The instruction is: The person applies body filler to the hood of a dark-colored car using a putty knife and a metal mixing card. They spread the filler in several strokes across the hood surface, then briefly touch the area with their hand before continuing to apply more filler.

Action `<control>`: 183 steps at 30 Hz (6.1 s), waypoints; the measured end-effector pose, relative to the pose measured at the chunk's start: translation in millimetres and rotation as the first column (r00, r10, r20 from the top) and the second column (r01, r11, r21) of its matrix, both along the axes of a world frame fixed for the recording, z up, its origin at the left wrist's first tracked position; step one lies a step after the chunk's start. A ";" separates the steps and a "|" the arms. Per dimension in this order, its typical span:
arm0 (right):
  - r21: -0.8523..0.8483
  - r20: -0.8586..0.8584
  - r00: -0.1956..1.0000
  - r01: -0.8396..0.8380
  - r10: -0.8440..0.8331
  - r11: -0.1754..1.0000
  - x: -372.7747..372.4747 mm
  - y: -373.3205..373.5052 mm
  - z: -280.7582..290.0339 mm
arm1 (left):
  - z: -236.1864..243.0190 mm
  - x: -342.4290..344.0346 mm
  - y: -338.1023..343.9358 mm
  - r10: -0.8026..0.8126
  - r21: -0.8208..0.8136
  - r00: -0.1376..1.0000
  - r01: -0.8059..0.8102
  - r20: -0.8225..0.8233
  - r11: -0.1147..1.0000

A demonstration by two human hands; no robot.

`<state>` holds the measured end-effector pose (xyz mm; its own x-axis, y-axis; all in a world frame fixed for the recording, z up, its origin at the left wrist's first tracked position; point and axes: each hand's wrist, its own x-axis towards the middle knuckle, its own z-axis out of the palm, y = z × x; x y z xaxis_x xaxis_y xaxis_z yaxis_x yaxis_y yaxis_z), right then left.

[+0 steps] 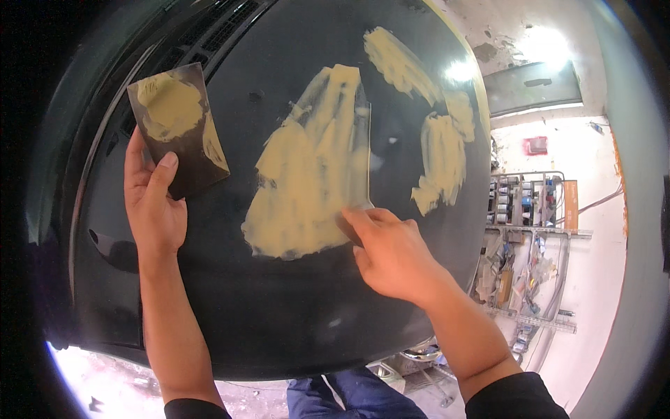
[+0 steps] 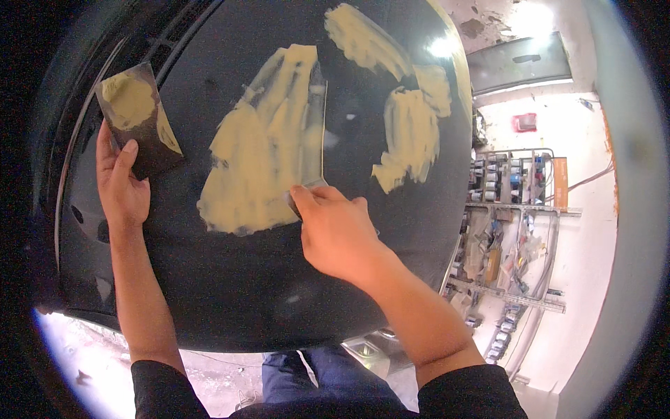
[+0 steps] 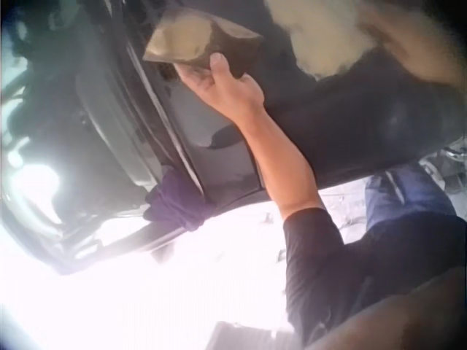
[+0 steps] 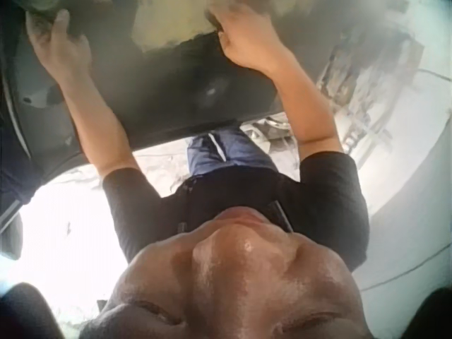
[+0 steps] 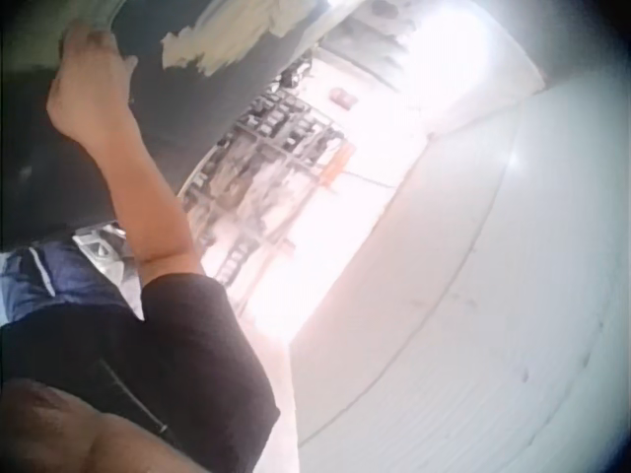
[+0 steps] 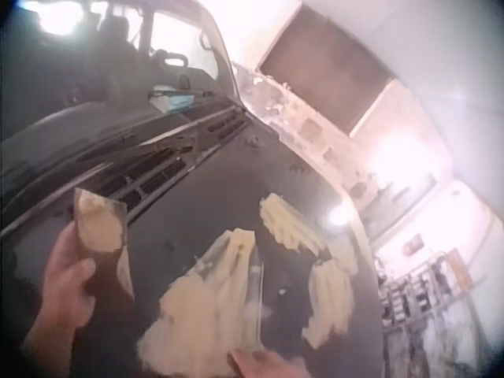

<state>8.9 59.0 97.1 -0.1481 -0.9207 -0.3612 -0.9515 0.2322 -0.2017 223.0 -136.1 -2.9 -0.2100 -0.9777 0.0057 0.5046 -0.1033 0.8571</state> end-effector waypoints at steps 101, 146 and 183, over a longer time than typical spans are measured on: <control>0.007 -0.080 0.990 0.119 -0.119 0.993 -8.1 78.9 -5.9 | -8.3 0.1 -4.9 0.003 -0.047 0.999 -0.001 0.036 0.999; 0.029 -0.122 0.759 -0.642 0.640 0.766 -25.4 27.6 -10.2 | 3.0 0.3 14.1 -0.007 0.153 0.951 0.057 -0.310 0.987; -0.605 -0.120 0.979 -0.204 0.165 0.770 -56.8 -40.4 21.2 | 27.0 -92.5 70.7 -0.216 0.201 0.897 0.310 -0.386 0.929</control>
<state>-47.9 18.5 118.2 0.0455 -0.9558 0.2903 -0.9774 -0.1026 -0.1848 130.5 -65.4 24.0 -0.4900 -0.8647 -0.1104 0.6909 -0.4624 0.5557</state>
